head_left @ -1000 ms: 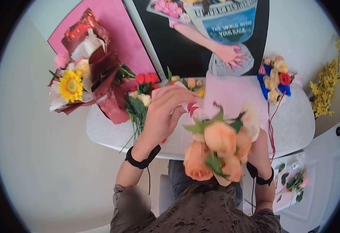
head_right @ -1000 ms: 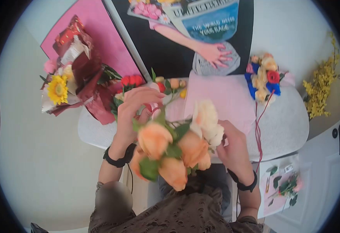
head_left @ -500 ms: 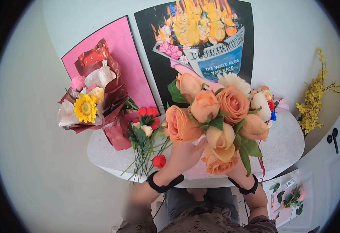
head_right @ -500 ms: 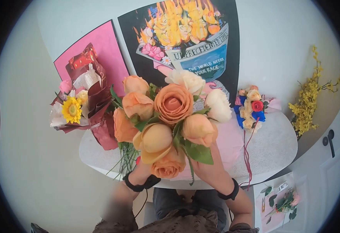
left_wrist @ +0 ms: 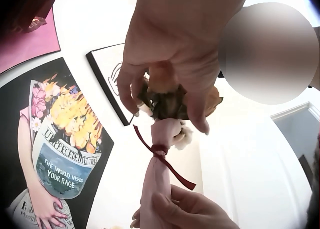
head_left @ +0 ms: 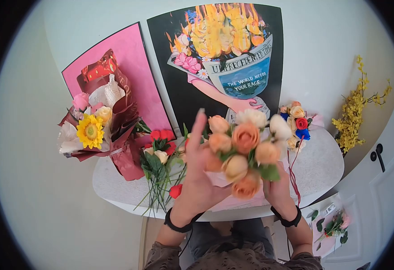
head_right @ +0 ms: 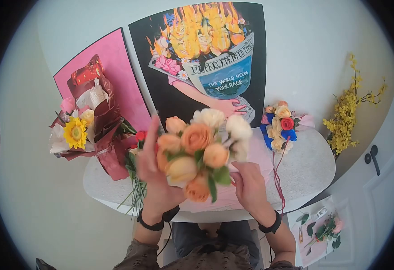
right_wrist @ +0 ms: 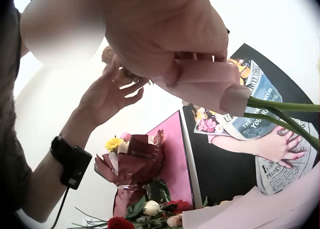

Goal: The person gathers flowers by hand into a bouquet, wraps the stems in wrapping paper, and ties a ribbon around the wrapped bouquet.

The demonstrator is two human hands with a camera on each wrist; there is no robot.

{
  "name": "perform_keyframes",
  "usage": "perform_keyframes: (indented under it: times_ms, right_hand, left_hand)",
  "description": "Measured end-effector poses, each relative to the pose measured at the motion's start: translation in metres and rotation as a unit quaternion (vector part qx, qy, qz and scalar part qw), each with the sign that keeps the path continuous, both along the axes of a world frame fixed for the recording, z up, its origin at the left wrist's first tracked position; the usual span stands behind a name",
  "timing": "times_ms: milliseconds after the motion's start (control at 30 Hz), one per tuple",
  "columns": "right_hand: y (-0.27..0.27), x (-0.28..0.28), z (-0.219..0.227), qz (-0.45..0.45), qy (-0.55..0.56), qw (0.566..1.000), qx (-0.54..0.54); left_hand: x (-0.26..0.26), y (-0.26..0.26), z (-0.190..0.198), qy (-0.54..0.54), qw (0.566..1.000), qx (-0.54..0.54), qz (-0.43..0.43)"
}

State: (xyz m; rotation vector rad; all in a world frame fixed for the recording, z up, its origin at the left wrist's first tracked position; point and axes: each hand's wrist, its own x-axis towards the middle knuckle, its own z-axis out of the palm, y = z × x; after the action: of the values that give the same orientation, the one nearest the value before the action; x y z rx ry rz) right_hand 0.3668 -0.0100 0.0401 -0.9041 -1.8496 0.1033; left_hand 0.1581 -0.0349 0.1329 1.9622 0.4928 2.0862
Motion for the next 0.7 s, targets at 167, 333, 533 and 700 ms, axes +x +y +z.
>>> perform_keyframes:
  times_ms: [167,333,533,700]
  right_hand:
    - [-0.005,0.006,-0.005,0.002,-0.006,0.995,-0.095]
    - [-0.028,0.004,0.04,0.038,-0.131,0.991,-0.008]
    - [-0.024,-0.005,0.032,0.064,-0.072,0.995,-0.021]
    - [-0.01,-0.001,0.022,0.082,0.098,0.988,-0.085]
  left_hand:
    - [0.0,0.004,-0.013,0.205,0.963,0.046,0.167]
    - [0.021,0.01,-0.026,0.185,0.971,0.059,0.138]
    - [0.025,0.013,-0.035,0.238,0.947,0.103,0.189]
    - [0.028,0.015,-0.048,0.251,0.95,0.057,0.179]
